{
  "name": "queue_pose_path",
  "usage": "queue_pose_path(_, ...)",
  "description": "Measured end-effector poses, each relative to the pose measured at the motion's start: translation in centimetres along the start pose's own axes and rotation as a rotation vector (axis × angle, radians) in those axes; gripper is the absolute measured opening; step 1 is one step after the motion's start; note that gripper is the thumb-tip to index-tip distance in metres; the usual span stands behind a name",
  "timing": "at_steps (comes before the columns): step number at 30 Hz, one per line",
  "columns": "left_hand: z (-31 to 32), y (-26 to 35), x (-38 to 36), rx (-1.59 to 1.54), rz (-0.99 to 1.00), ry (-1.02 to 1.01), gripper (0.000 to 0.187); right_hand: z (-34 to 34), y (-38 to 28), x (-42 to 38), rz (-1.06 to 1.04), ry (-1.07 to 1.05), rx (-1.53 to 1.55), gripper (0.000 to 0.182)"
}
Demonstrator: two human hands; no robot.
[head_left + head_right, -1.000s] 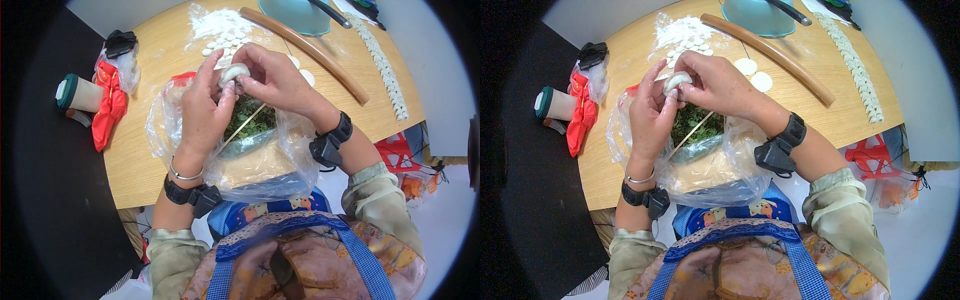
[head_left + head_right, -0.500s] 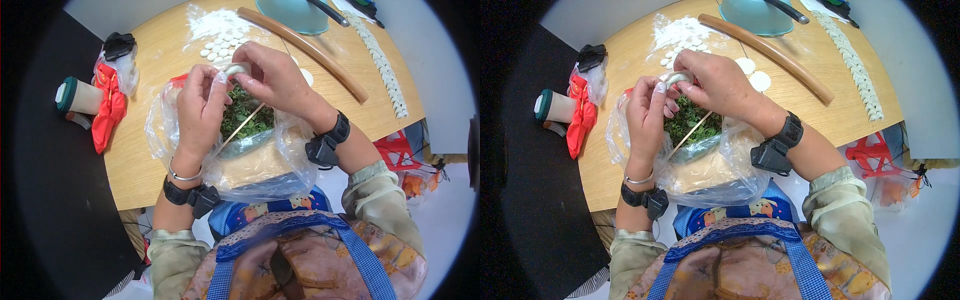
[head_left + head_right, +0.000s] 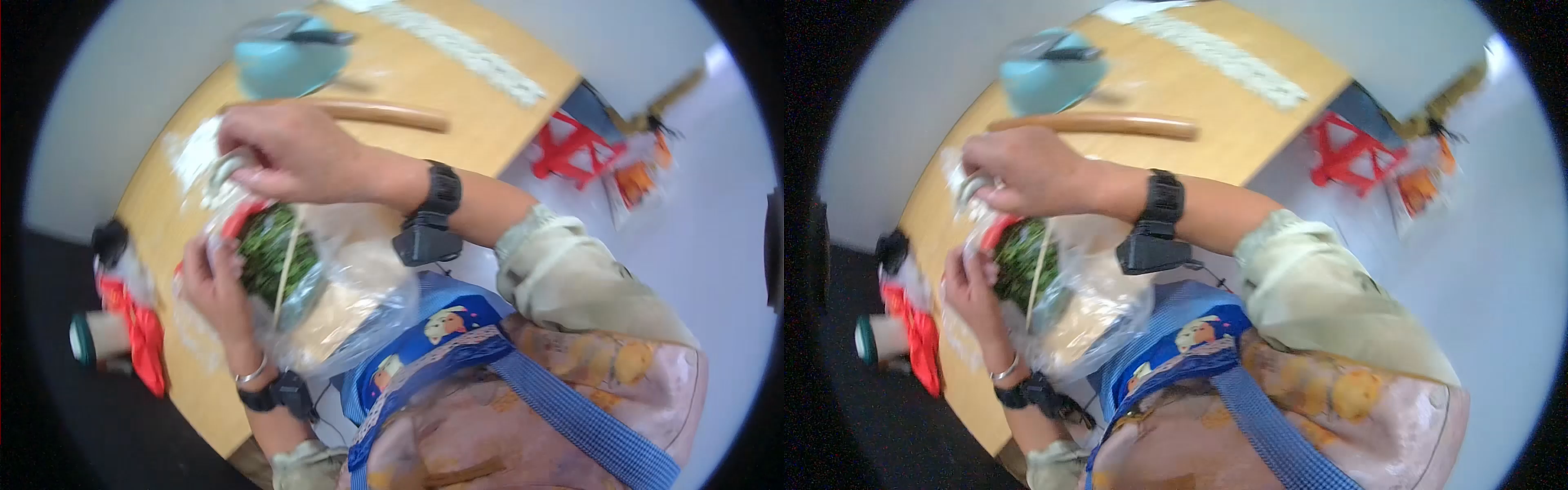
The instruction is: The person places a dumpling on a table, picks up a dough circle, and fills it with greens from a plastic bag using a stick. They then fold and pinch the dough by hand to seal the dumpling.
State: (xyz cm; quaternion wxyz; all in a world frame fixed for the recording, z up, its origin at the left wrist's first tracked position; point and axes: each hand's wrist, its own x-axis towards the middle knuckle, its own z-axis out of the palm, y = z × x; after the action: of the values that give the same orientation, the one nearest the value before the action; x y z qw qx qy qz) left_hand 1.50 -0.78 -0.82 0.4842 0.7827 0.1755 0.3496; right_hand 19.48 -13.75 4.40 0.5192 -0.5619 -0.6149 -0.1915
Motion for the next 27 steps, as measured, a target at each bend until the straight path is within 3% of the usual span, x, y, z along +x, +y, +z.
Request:
queue_pose_path(4, 0.2, -0.4, -0.1, -0.02, 0.044, -0.009, 0.012, -6.4, -1.7, -2.6, 0.191, -0.012, -0.049, 0.02)
queue_pose_path(8, 0.4, -0.7, -0.2, 0.003, 0.061, -0.021, 0.013, -14.0, -2.3, -8.9, 0.534, -0.076, -0.3, 0.019)
queue_pose_path(12, 0.6, -0.6, -0.3, -0.006, 0.054, -0.042, 0.014, -22.4, 0.0, -15.8, 0.772, 0.035, -0.499, 0.019)
queue_pose_path(16, 0.6, -0.6, -0.3, 0.007, 0.072, -0.055, 0.013, -30.4, 3.1, -20.4, 0.839, 0.16, -0.615, 0.02)
queue_pose_path(19, 0.4, -1.2, -0.3, 0.026, 0.09, -0.06, 0.014, -32.5, 3.3, -21.6, 0.911, 0.152, -0.697, 0.023)
queue_pose_path(27, 0.9, -0.4, -0.3, 0.025, 0.063, 0.008, 0.015, -35.1, 7.6, -15.2, 0.823, 0.09, -0.594, 0.026)
